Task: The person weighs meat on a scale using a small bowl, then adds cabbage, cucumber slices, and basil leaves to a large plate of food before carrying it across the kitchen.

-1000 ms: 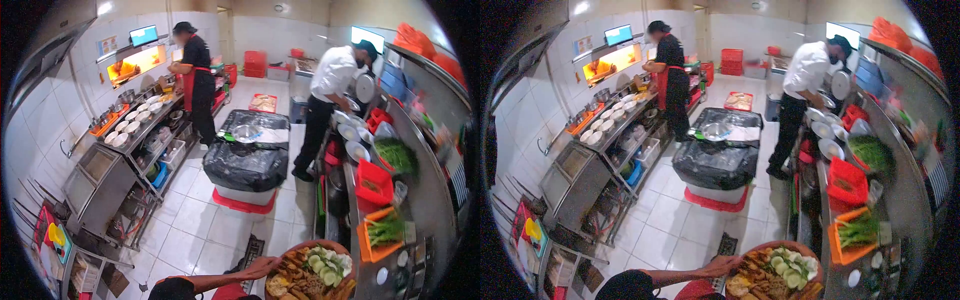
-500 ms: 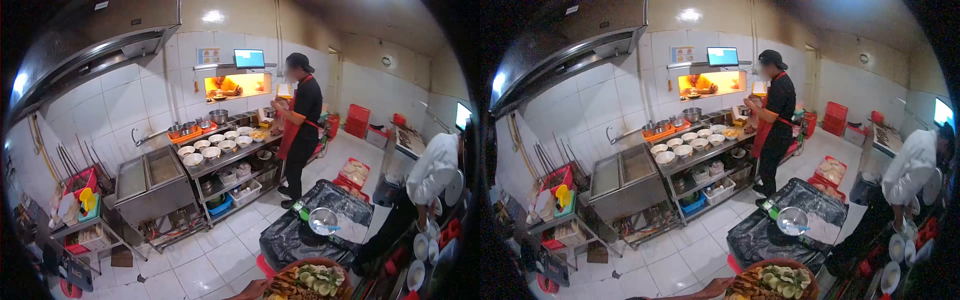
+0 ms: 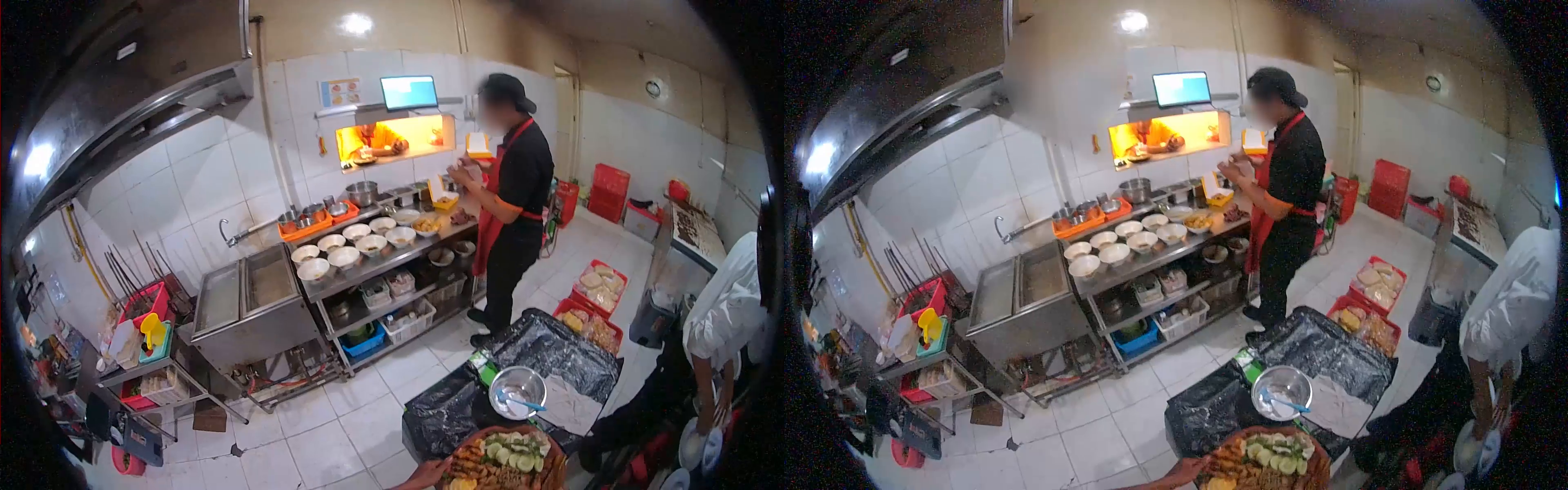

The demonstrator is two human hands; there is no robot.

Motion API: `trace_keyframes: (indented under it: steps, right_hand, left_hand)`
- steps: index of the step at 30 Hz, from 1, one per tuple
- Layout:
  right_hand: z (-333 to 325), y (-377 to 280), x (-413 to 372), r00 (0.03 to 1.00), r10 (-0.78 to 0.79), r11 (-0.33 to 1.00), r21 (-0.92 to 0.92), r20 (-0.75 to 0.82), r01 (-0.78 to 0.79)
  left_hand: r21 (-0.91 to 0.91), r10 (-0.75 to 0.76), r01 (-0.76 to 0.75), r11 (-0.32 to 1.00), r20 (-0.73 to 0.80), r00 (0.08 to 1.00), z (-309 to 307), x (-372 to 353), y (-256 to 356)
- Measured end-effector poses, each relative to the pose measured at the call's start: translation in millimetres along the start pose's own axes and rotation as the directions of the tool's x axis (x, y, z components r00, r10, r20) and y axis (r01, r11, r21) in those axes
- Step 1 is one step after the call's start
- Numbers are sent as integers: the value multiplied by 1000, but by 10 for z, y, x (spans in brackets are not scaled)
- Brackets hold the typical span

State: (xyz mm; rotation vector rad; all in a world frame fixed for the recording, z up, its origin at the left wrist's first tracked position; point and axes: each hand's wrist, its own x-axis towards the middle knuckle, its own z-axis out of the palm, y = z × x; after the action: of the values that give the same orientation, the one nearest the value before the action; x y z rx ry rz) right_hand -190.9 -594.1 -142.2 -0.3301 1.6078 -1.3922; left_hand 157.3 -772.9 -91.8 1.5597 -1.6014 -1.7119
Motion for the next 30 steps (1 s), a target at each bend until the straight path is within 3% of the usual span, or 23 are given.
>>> trace_keyframes:
  steps: [1, 2, 3, 4, 6, 7, 8, 10, 11, 12, 13, 14, 16, 17, 18, 20, 23, 25, 27, 29, 30]
  right_hand:
    - [124, -147, -92, 998, -49, 997, 53, 29, 47]
    - [236, -316, -166, 997, -69, 997, 30, -19, 70]
    - [-90, -101, 188, 977, -214, 766, -623, -13, 159]
    - [324, -432, -42, 991, -130, 990, 49, 3, 130]
    - [571, -743, -151, 987, -140, 990, -8, -79, 140]
    - [560, -734, -176, 982, -157, 987, 32, -103, 161]
    - [453, -693, -153, 992, -66, 998, -5, -110, 66]
    - [259, -625, -242, 984, -67, 995, -80, -167, 54]
    - [314, -597, -130, 984, -103, 987, -140, -147, 82]
    - [42, -196, 91, 941, -213, 961, -229, -262, 154]
    - [-4, -57, 84, 777, -534, 800, -497, -335, 335]
    - [55, -360, -36, 771, -549, 758, -581, -323, 297]
    - [254, -486, -68, 676, -591, 807, -329, -441, 491]
    - [69, -249, 118, 677, -615, 788, -344, -404, 510]
    - [641, -981, -580, 780, -487, 864, -348, -394, 363]
    - [961, -998, -504, 801, -538, 829, -342, -265, 443]
    - [1123, -789, -533, 825, -563, 748, -400, 42, 530]
    - [1368, -492, -382, 741, -663, 622, -471, 109, 626]
    - [1686, -438, -438, 772, -619, 635, -484, 148, 602]
    - [1989, -376, -517, 865, -438, 859, -168, 245, 483]
    - [2100, -410, -645, 899, -368, 909, -112, 236, 401]
  left_hand:
    - [91, -265, 256, 962, 115, 957, -59, 161, 25]
    - [176, -128, 121, 977, 27, 991, -47, 255, 17]
    - [275, 10, -4, 962, -21, 1000, 23, 289, -48]
    - [290, 116, -109, 951, -6, 993, 105, 663, -534]
    - [444, 110, -47, 895, -119, 987, 134, 721, -389]
    - [305, 231, -197, 932, -82, 969, 103, 632, -342]
    - [152, 348, -338, 929, -44, 936, 67, 500, -232]
    - [70, 170, -169, 983, -12, 985, -17, 263, 153]
    - [78, 161, -160, 984, -7, 987, -32, 252, 93]
    - [91, 169, -164, 982, -40, 985, -138, 265, -24]
    - [200, 410, -391, 898, -63, 910, -204, 392, -326]
    - [126, 350, -336, 933, -106, 931, -250, 550, -674]
    - [-143, 14, -23, 989, -65, 998, -446, 246, -116]
    - [-388, -130, 138, 911, 48, 990, -524, 194, -37]
    - [-581, -269, 310, 752, 159, 950, -606, 157, 38]
    - [-750, -197, 280, 600, 201, 960, -611, 133, 123]
    - [-822, -25, 163, 546, 178, 984, -586, -19, 362]
    - [-856, -30, 173, 487, 181, 983, -484, -98, 501]
    - [-872, -103, 175, 457, 143, 984, -319, -51, 512]
    - [-896, -99, 132, 424, 99, 990, -173, -79, 617]
    - [-915, -95, 80, 395, 46, 994, -130, -127, 679]
